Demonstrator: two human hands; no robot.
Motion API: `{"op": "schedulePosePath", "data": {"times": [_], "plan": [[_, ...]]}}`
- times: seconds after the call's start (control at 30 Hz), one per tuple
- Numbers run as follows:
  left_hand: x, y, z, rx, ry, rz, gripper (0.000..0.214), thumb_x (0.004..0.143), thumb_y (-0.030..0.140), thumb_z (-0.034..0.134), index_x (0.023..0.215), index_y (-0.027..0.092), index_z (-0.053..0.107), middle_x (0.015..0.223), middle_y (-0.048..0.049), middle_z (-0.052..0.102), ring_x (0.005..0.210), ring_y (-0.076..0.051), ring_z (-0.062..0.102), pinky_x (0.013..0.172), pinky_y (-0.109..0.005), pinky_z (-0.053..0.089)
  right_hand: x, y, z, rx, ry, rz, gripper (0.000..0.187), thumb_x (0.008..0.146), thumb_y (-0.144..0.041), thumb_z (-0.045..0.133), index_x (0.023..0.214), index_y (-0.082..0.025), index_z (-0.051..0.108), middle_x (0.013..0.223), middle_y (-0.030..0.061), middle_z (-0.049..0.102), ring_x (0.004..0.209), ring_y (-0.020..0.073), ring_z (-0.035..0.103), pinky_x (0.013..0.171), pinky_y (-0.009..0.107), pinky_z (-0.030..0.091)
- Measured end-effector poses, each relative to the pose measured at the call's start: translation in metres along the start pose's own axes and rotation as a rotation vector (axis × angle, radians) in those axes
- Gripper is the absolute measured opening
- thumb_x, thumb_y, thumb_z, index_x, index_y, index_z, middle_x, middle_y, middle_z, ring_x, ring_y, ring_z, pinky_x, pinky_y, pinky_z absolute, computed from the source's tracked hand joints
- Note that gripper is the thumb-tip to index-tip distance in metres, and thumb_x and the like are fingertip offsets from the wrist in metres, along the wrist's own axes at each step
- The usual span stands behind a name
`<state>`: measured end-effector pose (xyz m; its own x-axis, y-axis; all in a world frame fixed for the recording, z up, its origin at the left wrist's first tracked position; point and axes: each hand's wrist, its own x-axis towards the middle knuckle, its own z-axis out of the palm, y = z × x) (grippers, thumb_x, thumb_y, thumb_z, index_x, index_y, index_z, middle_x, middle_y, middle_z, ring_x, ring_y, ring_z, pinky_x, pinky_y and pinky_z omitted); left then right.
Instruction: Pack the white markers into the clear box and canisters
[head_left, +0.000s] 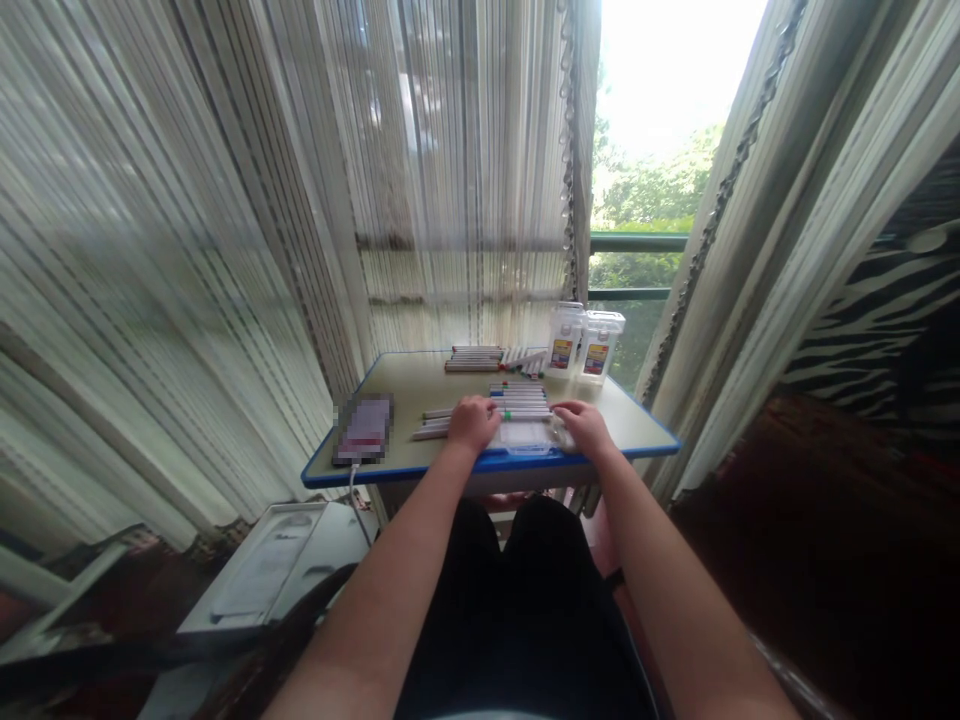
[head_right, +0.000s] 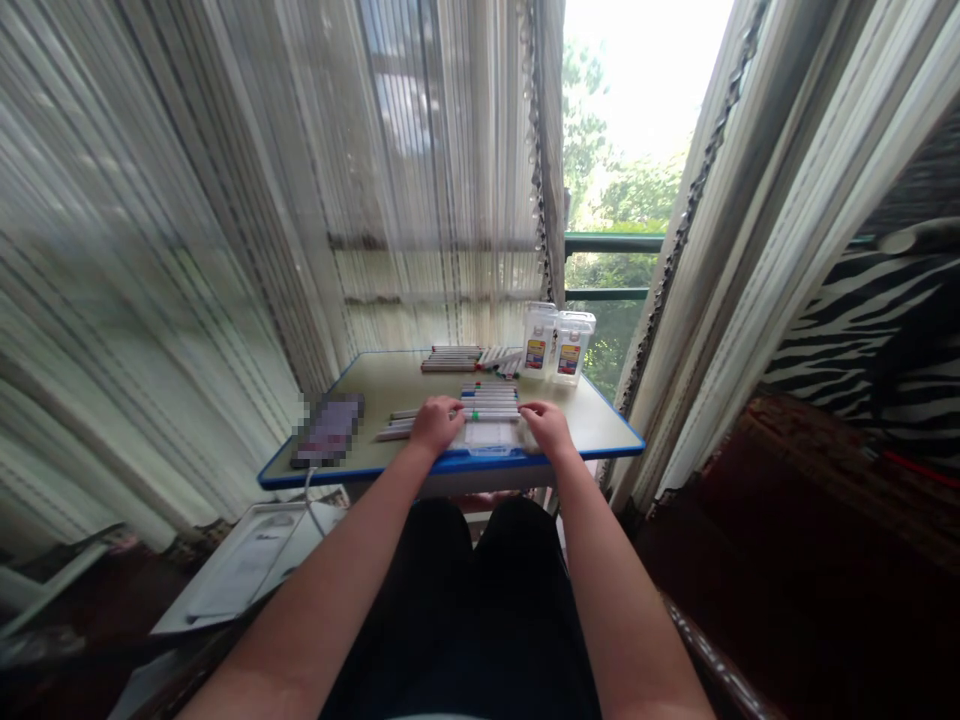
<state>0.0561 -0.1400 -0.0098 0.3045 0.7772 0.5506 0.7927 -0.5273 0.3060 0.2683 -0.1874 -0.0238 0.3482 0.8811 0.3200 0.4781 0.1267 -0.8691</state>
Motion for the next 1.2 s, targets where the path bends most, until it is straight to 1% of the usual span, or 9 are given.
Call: {"op": "schedulePosePath", "data": {"times": [0.13,0.3,0.43,0.53,0.63,0.73,0.87,1.07,1.2], "plan": [[-0.002,0.0,-0.001,-0.024,0.042,0.012,0.022,0.079,0.021,0.052,0.088,0.016,0.07,0.094,-0.0059,0.069,0.092,-0.02,0.057,0.09,-0.032,0.044,-0.002,0.002,-0.004,0.05,-0.003,0.027,0.041,0.069,-0.041,0.053,0.09,-0.013,0.072,0.077,0.0074,0.071,0.06,0.0148,0.058,0.059,0.027,0.046],[-0.009,0.0,-0.009,-0.064,0.107,0.077,0.022,0.08,0.017,0.049,0.088,0.016,0.069,0.092,-0.0055,0.069,0.091,-0.018,0.057,0.09,-0.031,0.044,-0.004,0.005,-0.004,0.064,0.005,0.018,0.035,0.063,-0.039,0.058,0.082,-0.013,0.073,0.076,0.0076,0.071,0.063,0.0166,0.06,0.061,0.028,0.046],[-0.008,-0.019,-0.026,-0.072,0.212,0.096,0.022,0.081,0.016,0.048,0.09,0.017,0.068,0.092,-0.0043,0.069,0.091,-0.017,0.058,0.089,-0.03,0.045,0.001,-0.006,0.003,0.088,0.074,-0.007,0.035,0.066,-0.037,0.054,0.085,-0.014,0.071,0.079,0.0086,0.071,0.07,0.0197,0.062,0.066,0.031,0.048],[-0.005,-0.044,-0.039,-0.033,0.257,0.023,0.026,0.079,0.01,0.046,0.092,0.017,0.068,0.092,-0.0051,0.069,0.091,-0.018,0.059,0.09,-0.031,0.045,0.002,-0.035,0.029,0.121,0.146,-0.123,0.037,0.072,-0.035,0.048,0.094,-0.013,0.07,0.09,0.0106,0.07,0.078,0.0202,0.063,0.072,0.031,0.048],[-0.01,-0.066,-0.047,0.006,0.32,-0.14,0.036,0.073,0.001,0.041,0.09,0.017,0.068,0.093,-0.0051,0.07,0.093,-0.018,0.06,0.09,-0.03,0.044,-0.003,-0.07,0.072,-0.018,0.001,-0.34,0.032,0.077,-0.032,0.048,0.096,-0.017,0.07,0.098,0.0088,0.069,0.084,0.019,0.062,0.078,0.03,0.047],[-0.018,-0.072,-0.049,0.047,0.349,-0.223,0.037,0.072,0.003,0.04,0.092,0.016,0.068,0.093,-0.0059,0.07,0.092,-0.018,0.06,0.09,-0.03,0.044,-0.009,-0.092,0.114,-0.37,-0.178,-0.429,0.029,0.078,-0.024,0.051,0.098,-0.02,0.071,0.101,0.008,0.069,0.096,0.0196,0.06,0.091,0.031,0.04],[-0.024,-0.065,-0.049,0.156,0.222,-0.289,0.03,0.076,0.014,0.047,0.098,0.015,0.068,0.097,-0.0081,0.069,0.096,-0.022,0.059,0.09,-0.033,0.043,-0.007,-0.093,0.14,-0.583,-0.262,-0.395,0.03,0.075,-0.018,0.053,0.099,-0.017,0.071,0.103,0.0131,0.069,0.101,0.0238,0.059,0.093,0.033,0.038],[-0.029,-0.052,-0.048,0.282,0.11,-0.247,0.024,0.079,0.022,0.049,0.093,0.016,0.067,0.097,-0.0094,0.066,0.097,-0.023,0.057,0.086,-0.034,0.043,-0.005,-0.086,0.143,-0.649,-0.286,-0.354,0.027,0.078,-0.021,0.049,0.088,-0.018,0.074,0.09,0.0129,0.072,0.092,0.0245,0.062,0.086,0.033,0.041],[-0.03,-0.05,-0.045,0.312,0.014,-0.341,0.023,0.079,0.025,0.051,0.091,0.014,0.067,0.095,-0.0121,0.065,0.096,-0.025,0.057,0.082,-0.037,0.044,-0.006,-0.086,0.145,-0.673,-0.288,-0.35,0.028,0.078,-0.023,0.049,0.092,-0.02,0.073,0.092,0.0116,0.072,0.095,0.0247,0.061,0.086,0.033,0.041]]}}
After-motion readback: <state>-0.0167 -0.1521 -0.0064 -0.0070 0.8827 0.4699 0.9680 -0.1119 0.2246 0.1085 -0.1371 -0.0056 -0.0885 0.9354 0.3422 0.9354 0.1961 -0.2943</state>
